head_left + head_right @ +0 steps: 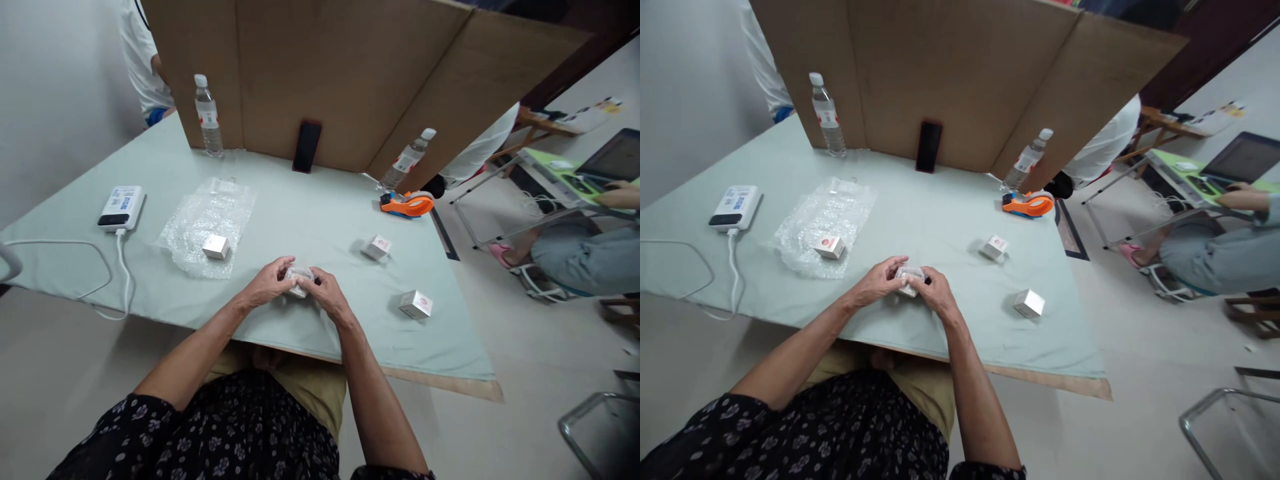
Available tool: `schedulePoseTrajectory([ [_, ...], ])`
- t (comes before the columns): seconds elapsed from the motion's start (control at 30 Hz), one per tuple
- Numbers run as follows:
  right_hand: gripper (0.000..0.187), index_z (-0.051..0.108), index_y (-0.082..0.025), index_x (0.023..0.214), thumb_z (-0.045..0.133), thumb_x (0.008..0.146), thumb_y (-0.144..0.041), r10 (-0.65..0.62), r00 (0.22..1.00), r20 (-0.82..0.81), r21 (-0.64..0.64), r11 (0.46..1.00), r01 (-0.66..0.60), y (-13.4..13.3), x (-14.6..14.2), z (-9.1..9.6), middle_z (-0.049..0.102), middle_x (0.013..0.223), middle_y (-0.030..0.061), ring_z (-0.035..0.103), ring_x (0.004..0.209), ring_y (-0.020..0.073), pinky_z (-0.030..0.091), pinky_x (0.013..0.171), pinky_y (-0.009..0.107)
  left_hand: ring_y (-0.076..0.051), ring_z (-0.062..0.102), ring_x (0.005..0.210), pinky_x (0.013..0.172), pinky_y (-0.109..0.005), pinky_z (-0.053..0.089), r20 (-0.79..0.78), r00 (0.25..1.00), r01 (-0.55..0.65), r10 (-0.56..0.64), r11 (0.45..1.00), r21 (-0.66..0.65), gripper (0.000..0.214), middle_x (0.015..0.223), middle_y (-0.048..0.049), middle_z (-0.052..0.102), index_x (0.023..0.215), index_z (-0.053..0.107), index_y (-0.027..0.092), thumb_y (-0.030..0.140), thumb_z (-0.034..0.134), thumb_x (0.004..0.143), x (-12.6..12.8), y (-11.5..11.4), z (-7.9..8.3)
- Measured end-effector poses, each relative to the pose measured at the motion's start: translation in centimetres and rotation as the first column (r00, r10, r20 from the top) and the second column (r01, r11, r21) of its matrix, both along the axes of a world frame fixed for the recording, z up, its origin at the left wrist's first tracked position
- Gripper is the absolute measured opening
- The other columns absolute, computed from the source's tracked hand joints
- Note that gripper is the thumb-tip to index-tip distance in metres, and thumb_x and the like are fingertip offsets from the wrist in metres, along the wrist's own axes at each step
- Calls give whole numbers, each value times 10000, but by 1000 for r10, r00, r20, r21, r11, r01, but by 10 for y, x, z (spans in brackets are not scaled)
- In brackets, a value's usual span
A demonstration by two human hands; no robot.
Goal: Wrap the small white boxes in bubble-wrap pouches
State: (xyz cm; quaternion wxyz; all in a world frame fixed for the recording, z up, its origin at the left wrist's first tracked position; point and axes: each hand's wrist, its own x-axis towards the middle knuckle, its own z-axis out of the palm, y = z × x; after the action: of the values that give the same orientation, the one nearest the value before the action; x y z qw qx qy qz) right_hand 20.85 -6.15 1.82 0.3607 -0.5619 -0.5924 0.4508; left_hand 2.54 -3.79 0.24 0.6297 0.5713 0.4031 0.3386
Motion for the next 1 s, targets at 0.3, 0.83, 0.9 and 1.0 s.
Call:
schedulePoseTrajectory([
  [0.3, 350, 708, -177, 900, 626, 816, -506, 24, 999, 22, 39, 999, -25, 1, -2, 1, 650, 775, -1, 548, 735, 166, 414, 686, 264, -287, 570, 1248, 1082, -430, 440, -13, 1000, -2, 4, 996, 91, 866, 1403, -191, 544, 1509, 336, 103, 317, 707, 757, 0, -7, -1],
  [0.83, 322, 699, -195, 844, 657, 786, -509, -68, 984, -165, 19, 997, 73, 31, 0, 1, 682, 794, 20, 578, 750, 179, 459, 713, 300, -239, 598, 1138, 1016, -396, 462, 75, 992, 92, -97, 993, 72, 847, 1306, -144, 589, 1535, 320, 161, 329, 711, 803, -10, 1, -4],
  [0.9, 288, 683, -199, 794, 668, 777, -486, -97, 980, -176, 64, 992, 110, 35, -2, 3, 673, 774, 16, 572, 733, 174, 460, 711, 301, -241, 595, 1147, 1022, -397, 460, 71, 992, 94, -100, 992, 84, 825, 1304, -135, 595, 1530, 337, 173, 346, 707, 813, -10, 2, -5],
  [1.0, 234, 678, -206, 780, 635, 814, -434, -84, 992, -92, 186, 978, 100, 30, -2, 6, 699, 837, 31, 604, 804, 190, 468, 793, 324, -234, 598, 1134, 1009, -382, 468, 51, 996, 66, -71, 994, 91, 787, 1283, -125, 606, 1517, 365, 162, 376, 686, 831, -9, 2, -7],
])
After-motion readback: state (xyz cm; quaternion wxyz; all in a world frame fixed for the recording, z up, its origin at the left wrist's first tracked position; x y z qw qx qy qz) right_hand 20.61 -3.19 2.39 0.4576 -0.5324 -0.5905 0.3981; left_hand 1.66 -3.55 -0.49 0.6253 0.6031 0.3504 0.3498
